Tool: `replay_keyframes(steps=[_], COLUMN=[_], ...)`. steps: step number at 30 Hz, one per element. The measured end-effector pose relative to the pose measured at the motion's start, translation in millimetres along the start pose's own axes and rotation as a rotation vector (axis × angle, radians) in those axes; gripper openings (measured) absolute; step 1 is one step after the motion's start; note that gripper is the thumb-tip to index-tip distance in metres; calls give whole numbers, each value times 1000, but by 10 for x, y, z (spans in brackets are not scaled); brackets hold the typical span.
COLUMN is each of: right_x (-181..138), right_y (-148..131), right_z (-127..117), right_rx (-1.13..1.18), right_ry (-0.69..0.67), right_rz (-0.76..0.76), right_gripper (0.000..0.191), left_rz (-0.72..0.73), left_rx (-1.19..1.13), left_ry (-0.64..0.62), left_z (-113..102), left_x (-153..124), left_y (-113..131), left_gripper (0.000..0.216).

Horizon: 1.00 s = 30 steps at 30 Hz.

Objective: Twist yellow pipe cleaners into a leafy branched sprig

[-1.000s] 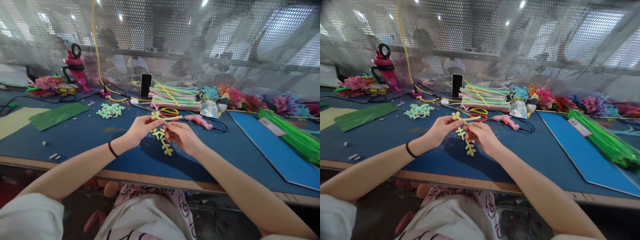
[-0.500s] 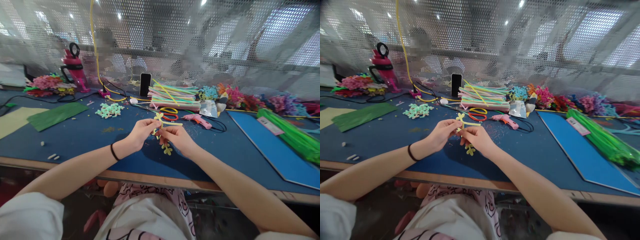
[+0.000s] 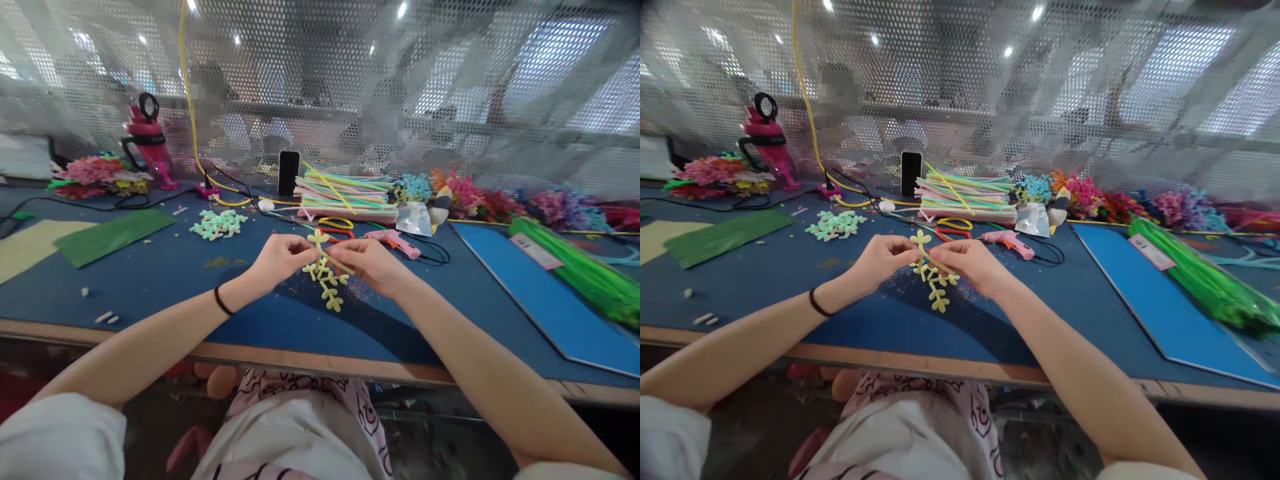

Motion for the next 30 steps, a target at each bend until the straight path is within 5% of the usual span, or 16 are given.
replay_keyframes(steps=[5, 14, 30], right_x=[-29, -35, -71], right_y=[39, 94, 90], right_z=[64, 59, 59], right_rx=[-55, 109, 220], right_ry=[14, 122, 235], right_rz=[-51, 6, 12], right_gripper=[25, 24, 23], left_rz=[-39, -329, -112], left_rx=[-182, -560, -527], left_ry=[-98, -278, -355], left_z=[76, 265, 342], left_x=[-3, 18, -53], left_y=[-30, -221, -43], left_gripper=[29, 38, 36])
Point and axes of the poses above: each hand's wrist, its own x-axis towards the middle knuckle, its own z-axis out of the palm, y = z × x, the point moved 7 cm from there along x, towards the middle knuckle, and after that the axes turned 15 degrees about -z, right-handed, at the moved point
